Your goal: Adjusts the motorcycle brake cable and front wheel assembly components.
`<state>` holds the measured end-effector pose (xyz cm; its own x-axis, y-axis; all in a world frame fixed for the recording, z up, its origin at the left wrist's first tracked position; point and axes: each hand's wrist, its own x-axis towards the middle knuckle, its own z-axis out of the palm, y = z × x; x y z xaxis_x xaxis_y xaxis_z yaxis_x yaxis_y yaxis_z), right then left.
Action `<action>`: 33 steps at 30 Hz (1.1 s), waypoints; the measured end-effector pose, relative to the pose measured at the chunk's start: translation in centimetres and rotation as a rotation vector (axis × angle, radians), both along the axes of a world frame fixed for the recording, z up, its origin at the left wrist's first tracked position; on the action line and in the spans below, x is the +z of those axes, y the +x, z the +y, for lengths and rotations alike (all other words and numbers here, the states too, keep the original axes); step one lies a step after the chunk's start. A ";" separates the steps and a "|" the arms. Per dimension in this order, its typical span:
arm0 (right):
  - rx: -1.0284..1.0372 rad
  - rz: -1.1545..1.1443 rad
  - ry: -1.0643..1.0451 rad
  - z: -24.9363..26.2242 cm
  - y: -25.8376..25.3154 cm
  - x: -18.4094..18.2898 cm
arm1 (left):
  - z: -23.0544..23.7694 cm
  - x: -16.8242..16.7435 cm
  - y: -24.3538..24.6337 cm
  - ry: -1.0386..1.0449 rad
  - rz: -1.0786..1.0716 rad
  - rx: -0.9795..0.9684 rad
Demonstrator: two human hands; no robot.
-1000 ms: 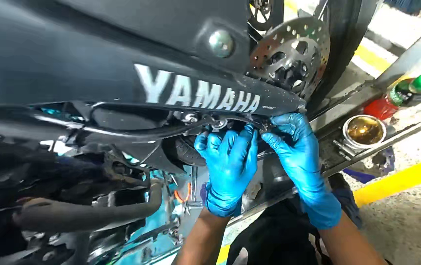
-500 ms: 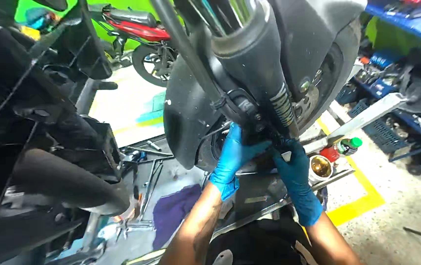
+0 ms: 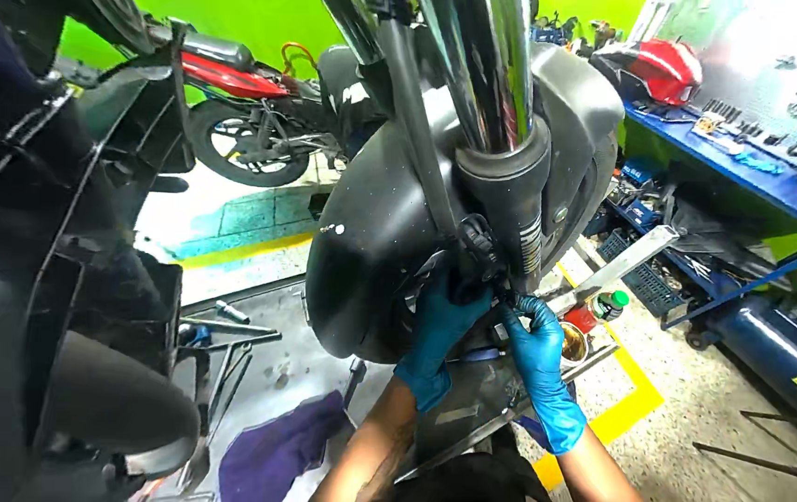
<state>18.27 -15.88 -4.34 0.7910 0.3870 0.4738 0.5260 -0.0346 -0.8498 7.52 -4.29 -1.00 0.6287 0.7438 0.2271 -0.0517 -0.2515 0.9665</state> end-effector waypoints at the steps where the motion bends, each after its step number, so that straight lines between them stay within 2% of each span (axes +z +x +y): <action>1: 0.008 -0.008 0.022 0.0 -0.1 -0.2 | 0.0 -0.1 0.1 -0.006 0.025 0.009; 5: -0.009 -0.025 -0.023 -0.2 0.0 -0.2 | 0.1 0.3 0.9 -0.013 0.076 0.048; 9: -0.085 -0.327 -0.109 -0.3 0.4 -0.9 | 0.7 -0.1 1.3 0.050 -0.029 0.076; 13: -0.216 -0.565 -0.180 0.4 0.7 -1.2 | 0.7 0.5 1.5 0.026 0.097 0.095; 16: -0.285 -0.611 -0.260 1.1 0.1 -0.8 | 1.0 1.4 1.3 -0.003 0.191 0.060; 22: -0.364 -0.750 -0.345 0.8 0.4 -0.6 | 0.2 1.5 1.0 -0.064 0.147 0.075; 25: -0.356 -0.773 -0.349 1.0 1.2 -0.4 | 0.5 1.2 1.0 -0.020 0.231 0.049; 29: -0.209 -0.593 -0.485 -0.5 0.4 1.2 | 0.8 0.4 -0.3 0.011 0.193 -0.033; 33: -0.210 -0.597 -0.361 -0.6 0.2 0.7 | 0.7 1.3 -0.1 0.040 0.223 -0.057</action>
<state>18.46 -16.45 -3.60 0.5125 0.4688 0.7195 0.8477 -0.4097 -0.3369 7.44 -3.61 0.27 0.7073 0.6989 0.1064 0.1471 -0.2926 0.9449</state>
